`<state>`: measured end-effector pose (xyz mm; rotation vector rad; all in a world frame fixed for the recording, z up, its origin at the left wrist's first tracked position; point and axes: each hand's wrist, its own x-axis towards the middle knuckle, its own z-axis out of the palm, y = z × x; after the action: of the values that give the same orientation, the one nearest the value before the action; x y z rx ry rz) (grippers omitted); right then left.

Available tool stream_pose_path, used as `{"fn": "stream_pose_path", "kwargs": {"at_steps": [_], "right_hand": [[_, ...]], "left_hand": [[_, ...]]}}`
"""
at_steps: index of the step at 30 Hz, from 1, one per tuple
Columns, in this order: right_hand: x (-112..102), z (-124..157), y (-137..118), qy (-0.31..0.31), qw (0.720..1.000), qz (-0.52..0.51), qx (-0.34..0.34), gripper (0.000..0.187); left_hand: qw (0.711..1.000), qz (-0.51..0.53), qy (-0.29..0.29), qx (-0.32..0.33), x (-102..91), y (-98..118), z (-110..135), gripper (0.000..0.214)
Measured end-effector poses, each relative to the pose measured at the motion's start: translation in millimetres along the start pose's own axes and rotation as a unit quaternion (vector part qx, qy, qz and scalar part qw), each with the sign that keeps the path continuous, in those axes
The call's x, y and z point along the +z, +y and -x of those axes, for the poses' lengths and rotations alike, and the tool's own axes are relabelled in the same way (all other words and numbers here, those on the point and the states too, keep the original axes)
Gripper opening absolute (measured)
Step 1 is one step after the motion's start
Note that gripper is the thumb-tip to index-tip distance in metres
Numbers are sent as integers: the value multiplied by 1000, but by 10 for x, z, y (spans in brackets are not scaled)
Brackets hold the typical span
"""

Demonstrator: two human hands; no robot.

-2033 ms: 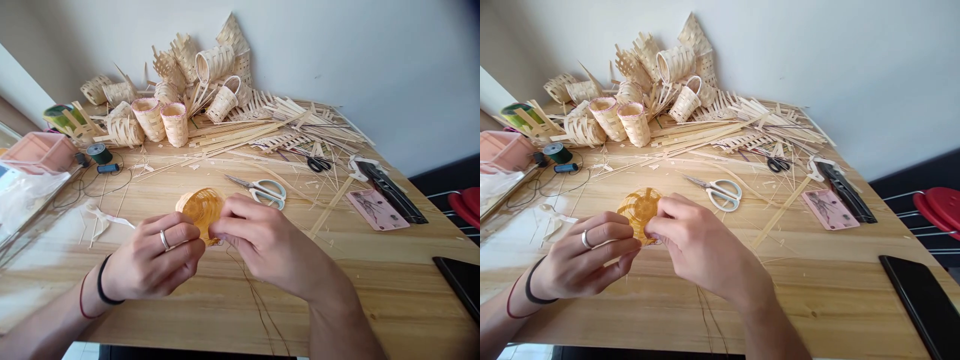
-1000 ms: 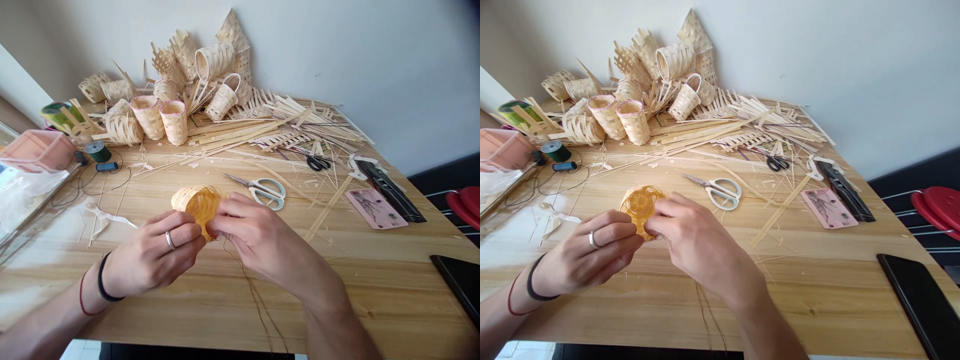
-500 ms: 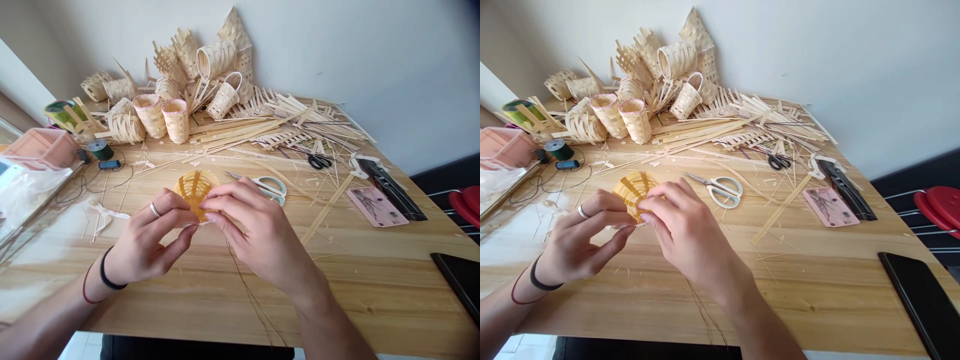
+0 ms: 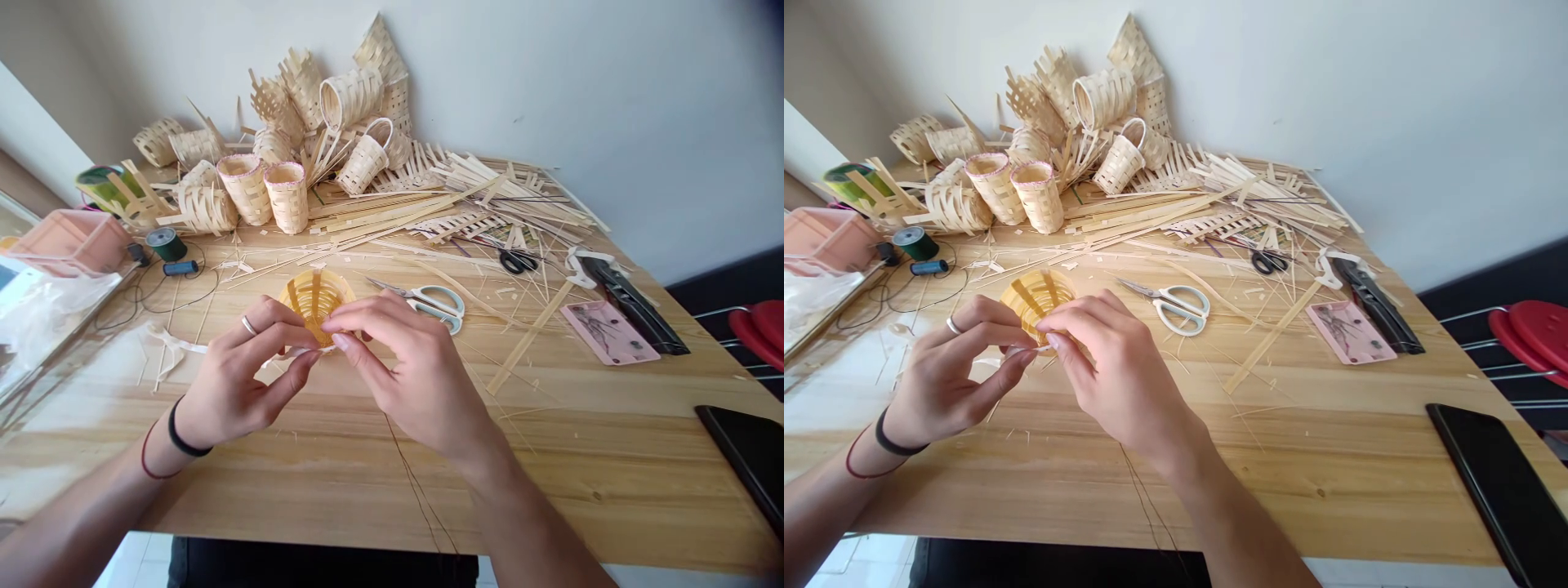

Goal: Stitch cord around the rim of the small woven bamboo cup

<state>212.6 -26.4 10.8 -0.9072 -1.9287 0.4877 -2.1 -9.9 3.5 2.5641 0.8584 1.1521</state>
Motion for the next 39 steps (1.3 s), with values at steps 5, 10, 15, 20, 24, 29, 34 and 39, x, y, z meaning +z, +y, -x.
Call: {"fn": "stream_pose_path", "kwargs": {"at_steps": [5,10,15,20,24,29,34,39], "right_hand": [[5,2,-20,-15,1000,-16,-3,17],[14,13,-25,-20,999,-28,-4,17],[9,20,-20,-28,999,-40,0,23],[51,18,-23,-23,999,-45,-5,19],[118,25,-26,18,999,-12,-27,10],[147,54,-39,33,998,9,-44,16],[137,68,-59,54,997,-9,-51,24],[134,77,-72,60,996,-48,-42,26]], "left_hand": [[1000,-4,7,-6,2,-10,-6,7],[1000,-1,8,-11,-2,-18,-8,6],[1000,3,14,-20,-8,-12,-6,6],[1000,-2,17,-25,-7,-13,-12,5],[999,-7,22,-29,-15,-14,-16,6],[999,-7,27,-24,-20,-16,-23,4],[998,-36,43,-11,-6,-15,-10,6],[994,-76,76,29,-3,-6,2,10]]}}
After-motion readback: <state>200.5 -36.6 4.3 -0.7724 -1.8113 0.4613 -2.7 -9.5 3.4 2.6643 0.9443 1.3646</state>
